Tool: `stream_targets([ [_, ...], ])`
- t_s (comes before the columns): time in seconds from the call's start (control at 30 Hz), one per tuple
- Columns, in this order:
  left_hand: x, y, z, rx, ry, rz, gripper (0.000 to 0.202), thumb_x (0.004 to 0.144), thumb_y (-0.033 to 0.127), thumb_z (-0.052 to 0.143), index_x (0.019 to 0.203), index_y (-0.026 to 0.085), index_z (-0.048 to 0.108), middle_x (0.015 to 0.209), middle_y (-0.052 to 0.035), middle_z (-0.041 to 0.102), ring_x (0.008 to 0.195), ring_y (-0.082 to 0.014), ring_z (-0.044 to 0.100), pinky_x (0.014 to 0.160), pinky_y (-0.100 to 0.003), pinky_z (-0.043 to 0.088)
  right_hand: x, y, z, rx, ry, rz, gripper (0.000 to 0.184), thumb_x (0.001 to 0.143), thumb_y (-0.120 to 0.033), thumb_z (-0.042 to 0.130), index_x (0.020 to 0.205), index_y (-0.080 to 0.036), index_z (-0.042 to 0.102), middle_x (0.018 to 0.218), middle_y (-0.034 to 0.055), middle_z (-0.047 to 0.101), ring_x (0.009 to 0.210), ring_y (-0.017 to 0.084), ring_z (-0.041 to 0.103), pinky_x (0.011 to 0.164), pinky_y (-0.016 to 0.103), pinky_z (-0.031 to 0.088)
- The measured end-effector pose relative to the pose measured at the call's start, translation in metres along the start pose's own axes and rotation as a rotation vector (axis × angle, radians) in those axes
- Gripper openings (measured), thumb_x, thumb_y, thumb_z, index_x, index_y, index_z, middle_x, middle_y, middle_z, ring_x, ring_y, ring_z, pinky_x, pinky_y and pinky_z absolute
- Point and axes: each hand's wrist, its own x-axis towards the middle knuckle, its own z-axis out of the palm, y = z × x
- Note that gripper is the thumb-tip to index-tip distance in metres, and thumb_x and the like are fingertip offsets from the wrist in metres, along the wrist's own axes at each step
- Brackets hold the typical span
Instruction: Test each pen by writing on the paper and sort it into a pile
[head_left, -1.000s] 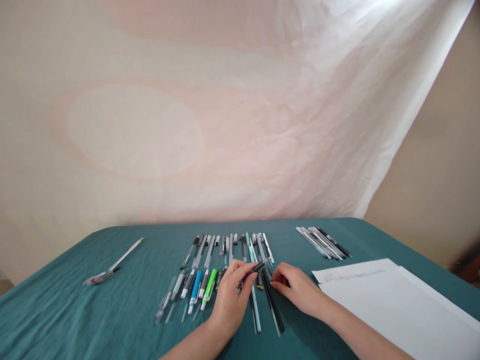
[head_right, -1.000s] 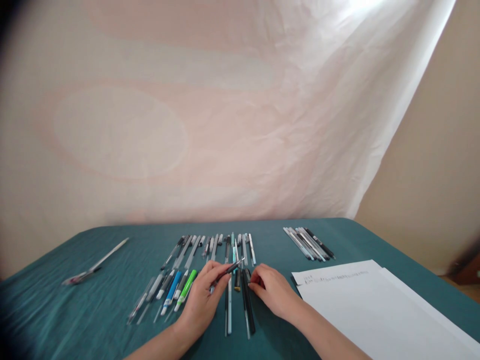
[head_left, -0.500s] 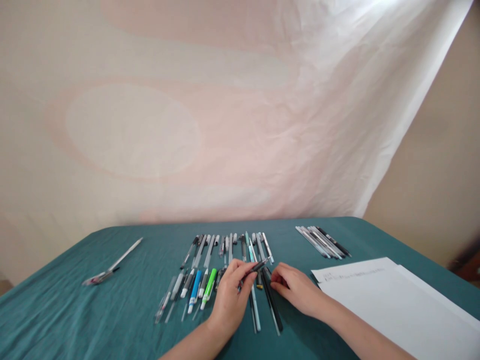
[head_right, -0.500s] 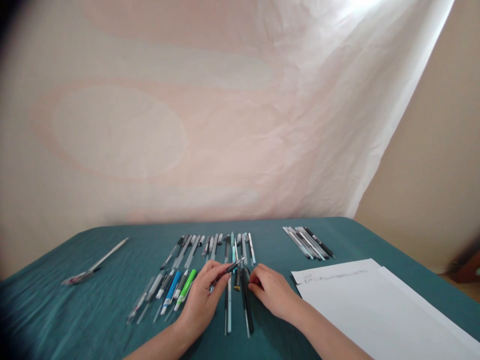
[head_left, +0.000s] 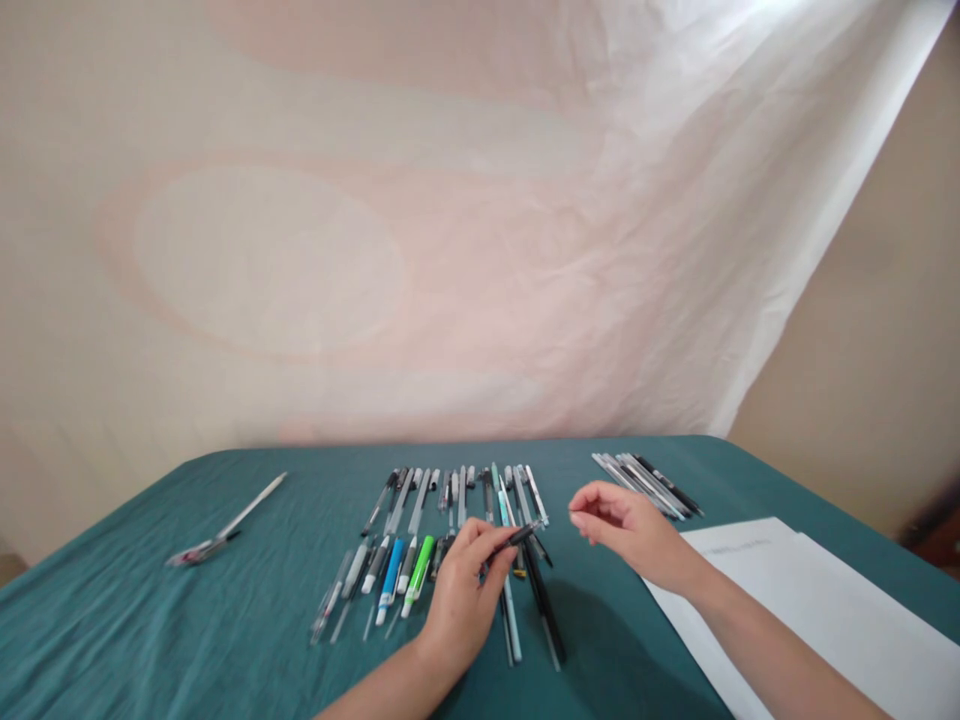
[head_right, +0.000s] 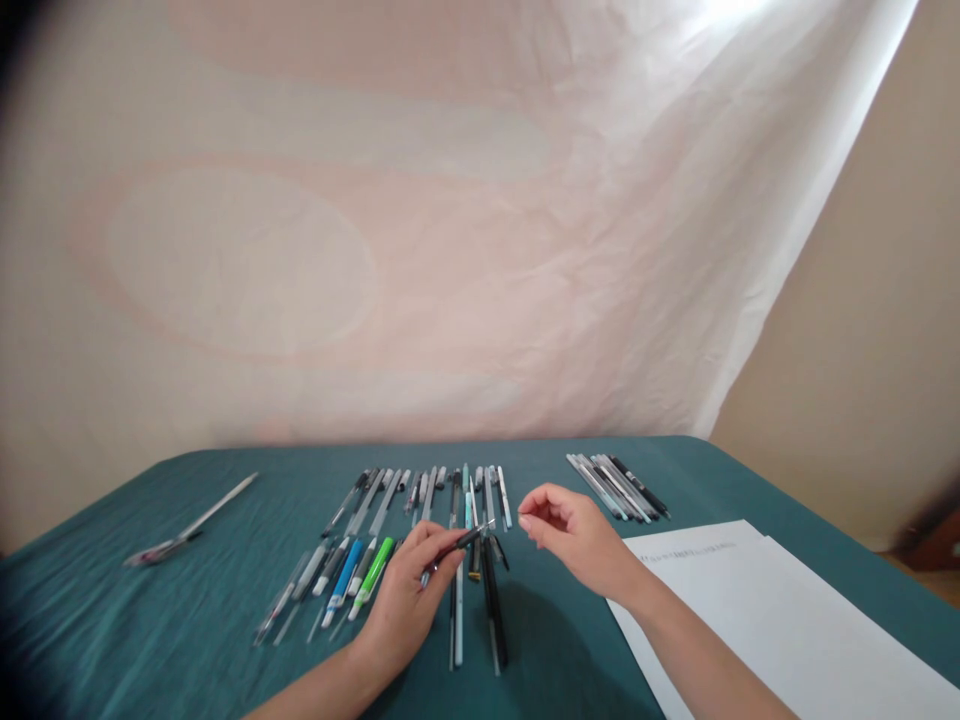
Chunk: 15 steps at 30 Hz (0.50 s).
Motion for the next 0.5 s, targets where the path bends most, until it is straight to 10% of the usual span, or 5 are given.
stream_targets([
  [0.5, 0.0, 0.001, -0.001, 0.062, -0.035, 0.033, 0.025, 0.087, 0.021, 0.046, 0.106, 0.021, 0.063, 0.086, -0.0047, 0.053, 0.079, -0.0159, 0.053, 0.071, -0.025, 0.045, -0.007, -0.022, 0.014, -0.155, 0.003, -0.135, 0.006, 0.082, -0.023, 0.053, 0.085, -0.019, 0.055, 0.079, -0.0004, 0.055, 0.072, 0.012, 0.053, 0.067, 0.024, 0.043],
])
